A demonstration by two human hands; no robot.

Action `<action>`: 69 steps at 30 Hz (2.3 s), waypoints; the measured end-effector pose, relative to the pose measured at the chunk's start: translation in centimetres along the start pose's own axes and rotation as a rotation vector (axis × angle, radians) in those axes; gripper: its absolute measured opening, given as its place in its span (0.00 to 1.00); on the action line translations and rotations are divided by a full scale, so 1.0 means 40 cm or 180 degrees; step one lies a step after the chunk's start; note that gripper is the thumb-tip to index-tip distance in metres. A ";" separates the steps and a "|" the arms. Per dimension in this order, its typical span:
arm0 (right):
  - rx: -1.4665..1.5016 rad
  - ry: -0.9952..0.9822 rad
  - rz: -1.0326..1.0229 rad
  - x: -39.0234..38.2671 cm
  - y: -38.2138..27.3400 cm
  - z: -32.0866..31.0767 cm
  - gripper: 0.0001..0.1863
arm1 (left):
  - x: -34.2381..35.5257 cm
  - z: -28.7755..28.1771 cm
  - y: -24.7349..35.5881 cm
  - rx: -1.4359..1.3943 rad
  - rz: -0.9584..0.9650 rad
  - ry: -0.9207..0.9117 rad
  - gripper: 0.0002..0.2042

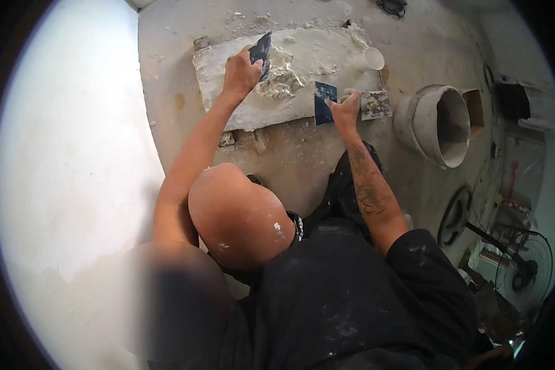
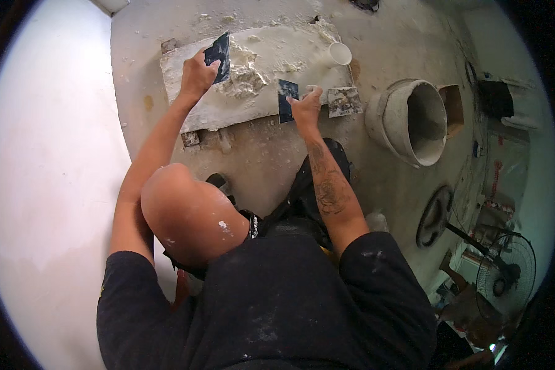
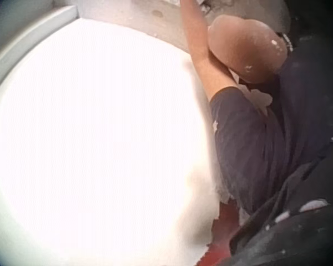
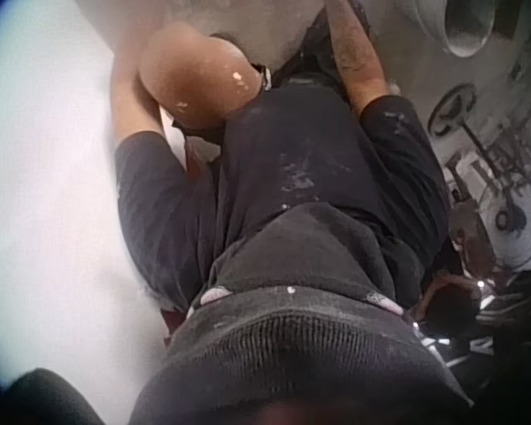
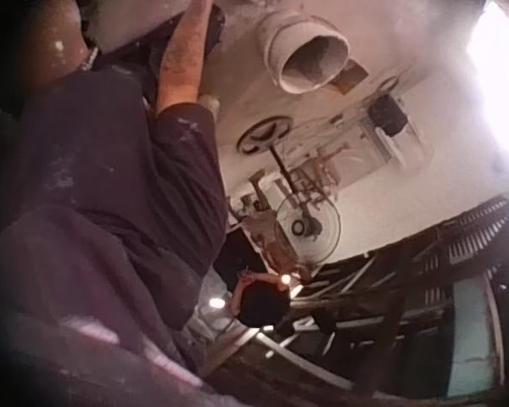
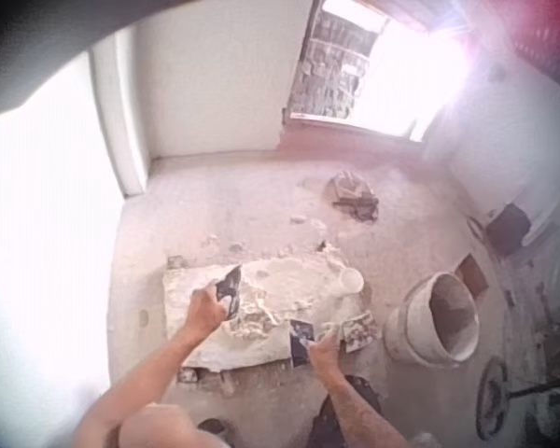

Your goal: Using putty knives to scrape and mix white plaster or joint compound on a board.

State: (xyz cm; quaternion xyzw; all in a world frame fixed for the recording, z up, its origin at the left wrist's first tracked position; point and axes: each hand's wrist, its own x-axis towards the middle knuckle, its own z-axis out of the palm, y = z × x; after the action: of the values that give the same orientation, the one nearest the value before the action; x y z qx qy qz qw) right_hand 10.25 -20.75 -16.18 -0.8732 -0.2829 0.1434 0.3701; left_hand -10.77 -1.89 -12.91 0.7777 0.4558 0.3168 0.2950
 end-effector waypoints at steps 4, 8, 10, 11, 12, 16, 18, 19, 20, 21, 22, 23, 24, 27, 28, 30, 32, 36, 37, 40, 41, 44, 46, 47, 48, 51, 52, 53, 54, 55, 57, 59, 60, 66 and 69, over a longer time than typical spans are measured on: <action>0.0368 -0.1804 0.1030 0.049 -0.021 -0.007 0.14 | 0.002 -0.014 0.009 -0.0132 -0.0054 -0.0120 0.16; -0.0572 -0.1220 -0.0813 0.073 -0.115 0.005 0.18 | -0.006 -0.025 0.034 0.0052 -0.0015 -0.0208 0.18; -0.0430 -0.0891 -0.0831 0.068 -0.183 0.029 0.17 | -0.014 -0.028 0.057 -0.0031 0.0046 -0.0213 0.17; -0.0530 -0.0879 -0.0572 0.062 -0.215 0.042 0.17 | -0.016 -0.029 0.069 -0.0094 0.0116 -0.0148 0.17; -0.0595 -0.0713 -0.0877 0.056 -0.247 0.054 0.16 | -0.018 -0.032 0.081 -0.0096 0.0126 -0.0144 0.17; -0.0506 -0.0393 -0.1271 0.026 -0.333 0.073 0.14 | -0.016 -0.056 0.114 -0.0415 0.0479 -0.0018 0.12; -0.0397 -0.0352 -0.1396 0.014 -0.357 0.074 0.13 | -0.011 -0.063 0.125 -0.0484 0.0602 -0.0024 0.12; -0.0313 -0.0246 -0.1514 0.010 -0.366 0.073 0.12 | -0.009 -0.064 0.129 -0.0476 0.0572 -0.0083 0.12; -0.0290 -0.0224 -0.1533 0.004 -0.373 0.074 0.12 | -0.007 -0.064 0.131 -0.0465 0.0565 -0.0133 0.12; -0.0220 -0.0168 -0.1633 -0.002 -0.379 0.074 0.11 | -0.006 -0.062 0.133 -0.0479 0.0584 -0.0126 0.11; -0.0144 -0.0141 -0.1786 -0.010 -0.384 0.077 0.09 | -0.004 -0.059 0.132 -0.0455 0.0557 -0.0176 0.11; -0.0154 -0.0110 -0.1741 -0.017 -0.388 0.080 0.09 | -0.003 -0.054 0.131 -0.0486 0.0565 -0.0192 0.11; -0.0103 -0.0112 -0.1838 -0.026 -0.390 0.084 0.09 | -0.002 -0.048 0.128 -0.0520 0.0575 -0.0208 0.11; -0.0228 -0.0183 -0.2067 -0.049 -0.389 0.090 0.08 | 0.014 -0.032 0.102 -0.0570 0.0611 -0.0121 0.10; -0.0354 -0.0183 -0.2291 -0.052 -0.386 0.083 0.08 | 0.019 -0.028 0.089 -0.0588 0.0620 -0.0158 0.10; -0.0448 -0.0214 -0.2041 -0.047 -0.373 0.054 0.09 | 0.027 -0.017 0.062 -0.0185 0.0421 -0.0028 0.08; -0.0413 0.0129 -0.2054 -0.028 -0.355 0.005 0.13 | 0.017 -0.014 0.032 0.0076 0.0407 -0.0042 0.06; -0.0603 0.0295 -0.2114 0.026 -0.302 -0.129 0.14 | -0.019 -0.017 -0.016 0.0040 0.1324 0.0299 0.09; -0.0688 0.0154 -0.2421 0.031 -0.289 -0.153 0.12 | -0.026 -0.018 -0.022 -0.0059 0.1590 0.0272 0.10; -0.0613 -0.0396 -0.2759 0.018 -0.262 -0.184 0.09 | -0.041 -0.020 -0.021 -0.0169 0.1937 0.0250 0.12; -0.0649 -0.0553 -0.3054 0.008 -0.258 -0.184 0.09 | -0.043 -0.021 -0.017 -0.0265 0.1984 0.0209 0.11; -0.0689 -0.0802 -0.3302 -0.022 -0.260 -0.172 0.12 | -0.047 -0.023 -0.005 -0.0429 0.2041 0.0154 0.10; -0.0688 -0.0909 -0.3240 -0.027 -0.269 -0.162 0.13 | -0.053 -0.026 -0.002 -0.0497 0.2037 0.0122 0.11; -0.0632 -0.0937 -0.3242 -0.023 -0.274 -0.157 0.14 | -0.057 -0.027 -0.002 -0.0553 0.2043 -0.0008 0.13; -0.0580 -0.0954 -0.3251 -0.014 -0.279 -0.150 0.14 | -0.059 -0.028 -0.001 -0.0611 0.2059 -0.0131 0.16; -0.0696 -0.1277 -0.3325 0.036 -0.289 -0.115 0.14 | -0.066 -0.027 -0.001 -0.0591 0.2323 -0.0094 0.17; -0.0701 -0.1289 -0.3372 0.059 -0.291 -0.097 0.14 | -0.069 -0.027 0.000 -0.0577 0.2385 -0.0043 0.17; -0.0812 -0.1385 -0.3466 0.081 -0.291 -0.076 0.13 | -0.073 -0.026 0.001 -0.0587 0.2306 -0.0087 0.17; -0.0878 -0.1465 -0.3596 0.103 -0.289 -0.056 0.13 | -0.079 -0.025 0.003 -0.0594 0.2220 -0.0135 0.16; -0.0899 -0.1498 -0.3561 0.125 -0.288 -0.034 0.13 | -0.085 -0.023 0.003 -0.0688 0.2113 -0.0154 0.15; -0.0874 -0.1650 -0.3447 0.164 -0.278 0.000 0.12 | -0.099 -0.018 0.002 -0.0590 0.1885 -0.0060 0.14; -0.0964 -0.1477 -0.3242 0.184 -0.259 0.024 0.13 | -0.116 -0.015 -0.010 -0.0502 0.1650 0.0031 0.13; -0.1082 -0.1202 -0.2999 0.186 -0.247 0.034 0.13 | -0.123 -0.016 -0.022 -0.0623 0.1241 0.0350 0.11; -0.0912 -0.1292 -0.3657 0.014 -0.096 0.083 0.09 | -0.198 -0.050 -0.129 -0.0715 -0.1034 0.1380 0.17; -0.0910 -0.1401 -0.3923 -0.114 -0.008 0.104 0.07 | -0.268 -0.049 -0.161 -0.0858 -0.1154 0.1648 0.21</action>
State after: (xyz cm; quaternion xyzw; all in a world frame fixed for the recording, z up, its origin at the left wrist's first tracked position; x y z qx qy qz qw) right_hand 4.56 -20.96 -18.63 -0.5428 -0.8150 0.0416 0.1986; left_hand -19.74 -8.52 -18.87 0.5319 0.6003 0.5035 0.3213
